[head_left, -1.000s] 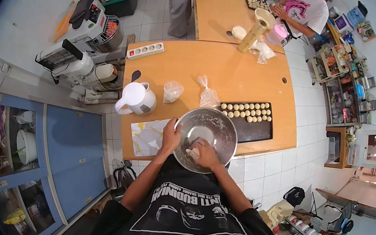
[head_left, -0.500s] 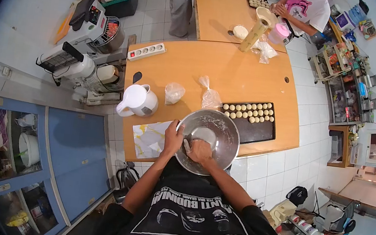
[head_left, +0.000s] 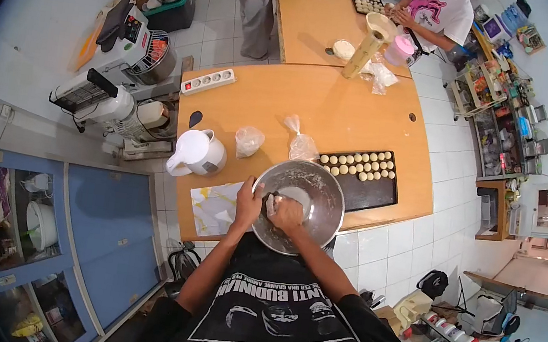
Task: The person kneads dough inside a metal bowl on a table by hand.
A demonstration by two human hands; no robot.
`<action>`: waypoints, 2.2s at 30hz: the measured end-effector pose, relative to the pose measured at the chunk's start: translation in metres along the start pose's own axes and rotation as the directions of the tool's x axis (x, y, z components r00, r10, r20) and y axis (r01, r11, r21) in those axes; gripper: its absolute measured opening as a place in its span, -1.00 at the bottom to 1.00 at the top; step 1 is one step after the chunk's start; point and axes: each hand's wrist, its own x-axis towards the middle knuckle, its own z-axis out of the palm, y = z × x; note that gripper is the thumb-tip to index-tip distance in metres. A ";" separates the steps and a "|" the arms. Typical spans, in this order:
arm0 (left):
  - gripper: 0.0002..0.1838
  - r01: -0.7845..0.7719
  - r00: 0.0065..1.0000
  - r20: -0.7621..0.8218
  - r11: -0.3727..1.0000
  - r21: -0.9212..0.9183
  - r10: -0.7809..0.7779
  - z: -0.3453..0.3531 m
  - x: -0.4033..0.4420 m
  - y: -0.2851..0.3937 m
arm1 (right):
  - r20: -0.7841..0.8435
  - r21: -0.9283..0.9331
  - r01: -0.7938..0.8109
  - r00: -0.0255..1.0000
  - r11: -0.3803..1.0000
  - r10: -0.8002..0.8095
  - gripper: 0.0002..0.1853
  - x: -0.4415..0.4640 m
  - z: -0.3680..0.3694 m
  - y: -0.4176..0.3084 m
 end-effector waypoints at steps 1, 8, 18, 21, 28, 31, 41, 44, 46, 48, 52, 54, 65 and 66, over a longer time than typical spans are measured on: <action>-0.79 0.024 1.000 0.016 1.000 0.011 -0.024 -0.001 0.001 -0.001 | 0.003 -0.001 0.003 1.000 1.000 -0.003 -0.60 0.003 0.000 0.001; -0.75 0.067 0.998 0.001 0.995 0.073 -0.067 -0.005 -0.006 -0.007 | -0.049 0.583 0.021 0.999 0.812 0.010 -0.73 0.000 -0.021 0.018; -0.80 0.057 0.998 -0.022 0.998 -0.019 -0.058 -0.008 -0.011 0.008 | 0.004 0.271 0.288 0.954 0.918 -0.301 -0.64 -0.029 -0.045 0.034; -0.76 0.104 0.994 0.031 0.989 0.103 -0.108 -0.005 -0.007 0.006 | 0.015 0.193 0.339 0.937 0.921 -0.349 -0.61 -0.032 -0.030 0.034; -0.79 0.086 0.996 0.009 0.995 0.042 -0.086 -0.004 -0.009 0.005 | 0.085 0.010 0.114 0.990 0.993 -0.115 -0.69 -0.022 -0.013 0.005; -0.81 0.041 0.999 -0.022 0.999 0.026 -0.040 -0.003 -0.012 0.005 | 0.016 -0.019 0.106 0.994 0.994 -0.106 -0.62 -0.012 -0.008 -0.001; -0.72 0.075 0.997 0.009 0.993 0.093 -0.076 -0.002 -0.009 -0.002 | -0.085 -0.001 0.132 0.988 0.991 -0.132 -0.64 0.010 0.002 0.004; -0.70 0.094 0.995 0.019 0.986 0.134 -0.098 -0.006 -0.008 0.005 | 0.025 0.023 -0.006 1.000 1.000 0.006 -0.66 0.013 -0.009 -0.001; -0.70 0.106 0.994 0.023 0.985 0.133 -0.110 -0.008 -0.007 0.011 | 0.114 0.169 -0.094 0.991 0.981 0.075 -0.62 0.018 0.002 0.018; -0.79 0.091 0.996 -0.021 0.995 0.041 -0.090 -0.006 -0.009 0.012 | 0.109 0.421 -0.131 0.990 0.898 0.093 -0.66 0.012 0.000 0.036; -0.66 0.146 0.989 0.008 0.988 0.058 -0.147 -0.008 -0.010 0.004 | -0.153 0.468 0.147 0.985 0.871 -0.084 -0.76 -0.011 -0.042 0.030; -0.63 0.155 0.988 0.014 0.986 0.062 -0.156 -0.009 -0.012 0.004 | -0.138 0.447 0.187 0.981 0.875 -0.139 -0.74 -0.023 -0.057 0.025; -0.77 0.134 0.990 0.031 0.988 0.073 -0.137 -0.003 -0.011 0.011 | 0.190 -0.107 0.289 0.945 0.951 -0.266 -0.59 -0.042 -0.032 0.017; -0.77 0.131 0.991 0.030 0.989 0.072 -0.134 0.000 -0.011 0.009 | 0.207 -0.086 0.293 0.940 0.952 -0.271 -0.57 -0.041 -0.033 0.018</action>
